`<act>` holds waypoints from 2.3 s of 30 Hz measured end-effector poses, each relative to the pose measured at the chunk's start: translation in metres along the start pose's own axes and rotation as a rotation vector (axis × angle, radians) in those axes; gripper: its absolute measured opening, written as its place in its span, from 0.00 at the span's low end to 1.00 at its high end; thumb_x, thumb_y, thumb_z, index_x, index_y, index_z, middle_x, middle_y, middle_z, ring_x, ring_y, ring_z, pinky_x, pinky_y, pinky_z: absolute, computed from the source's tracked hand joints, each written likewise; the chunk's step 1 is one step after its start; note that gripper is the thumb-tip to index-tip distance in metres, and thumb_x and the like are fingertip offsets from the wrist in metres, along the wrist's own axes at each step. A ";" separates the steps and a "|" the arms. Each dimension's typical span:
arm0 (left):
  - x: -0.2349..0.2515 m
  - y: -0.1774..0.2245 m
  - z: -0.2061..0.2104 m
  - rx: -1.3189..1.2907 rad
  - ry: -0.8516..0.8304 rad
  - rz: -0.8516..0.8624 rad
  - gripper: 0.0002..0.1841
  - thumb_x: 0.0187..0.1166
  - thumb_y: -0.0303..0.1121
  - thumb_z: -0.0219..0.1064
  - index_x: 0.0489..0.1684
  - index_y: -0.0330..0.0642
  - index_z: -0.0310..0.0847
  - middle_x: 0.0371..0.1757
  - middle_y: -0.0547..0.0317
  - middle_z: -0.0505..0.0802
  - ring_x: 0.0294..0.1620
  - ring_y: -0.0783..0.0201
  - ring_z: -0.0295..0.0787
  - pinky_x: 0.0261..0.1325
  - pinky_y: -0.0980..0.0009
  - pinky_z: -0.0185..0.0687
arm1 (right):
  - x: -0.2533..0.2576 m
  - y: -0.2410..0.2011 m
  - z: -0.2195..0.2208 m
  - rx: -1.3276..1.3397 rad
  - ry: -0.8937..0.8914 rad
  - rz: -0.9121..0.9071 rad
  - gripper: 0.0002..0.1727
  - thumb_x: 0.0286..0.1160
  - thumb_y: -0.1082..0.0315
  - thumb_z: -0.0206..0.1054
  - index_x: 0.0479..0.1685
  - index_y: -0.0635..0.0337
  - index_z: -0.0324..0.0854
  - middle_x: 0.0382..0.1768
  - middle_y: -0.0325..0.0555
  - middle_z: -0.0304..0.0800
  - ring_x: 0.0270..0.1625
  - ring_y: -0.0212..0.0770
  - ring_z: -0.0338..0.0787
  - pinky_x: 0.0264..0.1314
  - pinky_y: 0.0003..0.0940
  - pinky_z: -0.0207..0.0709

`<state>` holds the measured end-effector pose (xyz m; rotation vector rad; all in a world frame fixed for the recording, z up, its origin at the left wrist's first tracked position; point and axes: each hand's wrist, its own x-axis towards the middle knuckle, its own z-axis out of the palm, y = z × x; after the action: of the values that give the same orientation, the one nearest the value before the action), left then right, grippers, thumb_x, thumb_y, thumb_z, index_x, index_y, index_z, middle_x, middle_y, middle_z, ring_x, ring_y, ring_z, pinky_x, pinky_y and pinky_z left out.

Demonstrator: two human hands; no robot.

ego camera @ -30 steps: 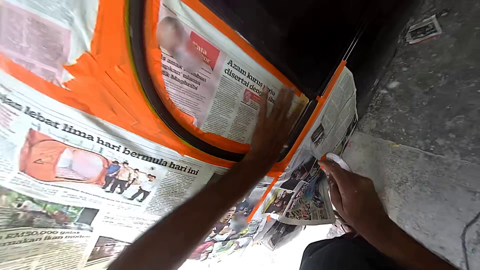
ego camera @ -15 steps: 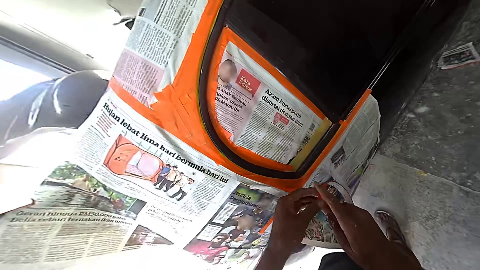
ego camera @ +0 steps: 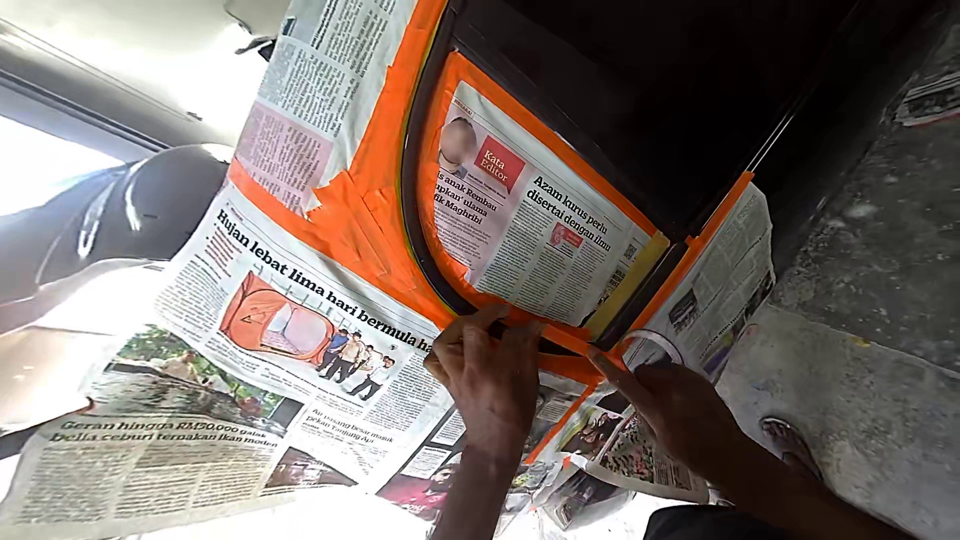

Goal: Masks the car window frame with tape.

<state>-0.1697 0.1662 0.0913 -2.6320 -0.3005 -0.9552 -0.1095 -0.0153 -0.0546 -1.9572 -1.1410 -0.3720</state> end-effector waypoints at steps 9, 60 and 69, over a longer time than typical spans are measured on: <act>0.009 0.002 0.023 0.186 -0.195 0.115 0.07 0.77 0.45 0.72 0.36 0.57 0.92 0.61 0.60 0.87 0.60 0.52 0.76 0.57 0.50 0.62 | 0.017 0.012 0.032 -0.133 -0.137 0.078 0.43 0.66 0.75 0.71 0.88 0.36 0.69 0.23 0.45 0.80 0.20 0.46 0.81 0.23 0.40 0.74; -0.088 0.150 0.053 -1.328 -0.594 -0.638 0.16 0.85 0.22 0.54 0.62 0.31 0.84 0.53 0.50 0.93 0.49 0.62 0.93 0.56 0.63 0.92 | -0.050 0.056 -0.066 0.115 -0.120 0.208 0.21 0.85 0.64 0.53 0.69 0.57 0.82 0.29 0.45 0.93 0.21 0.44 0.90 0.19 0.44 0.83; 0.003 0.124 0.113 -1.560 -0.474 -0.873 0.22 0.93 0.34 0.47 0.80 0.43 0.75 0.77 0.55 0.84 0.74 0.59 0.83 0.78 0.57 0.76 | -0.034 0.053 -0.071 0.069 -0.286 0.161 0.21 0.84 0.63 0.54 0.68 0.55 0.84 0.30 0.44 0.94 0.23 0.45 0.92 0.21 0.45 0.84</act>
<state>-0.0641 0.0935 -0.0169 -4.3145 -1.3610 -0.9014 -0.0741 -0.1035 -0.0581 -2.0687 -1.1455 0.0345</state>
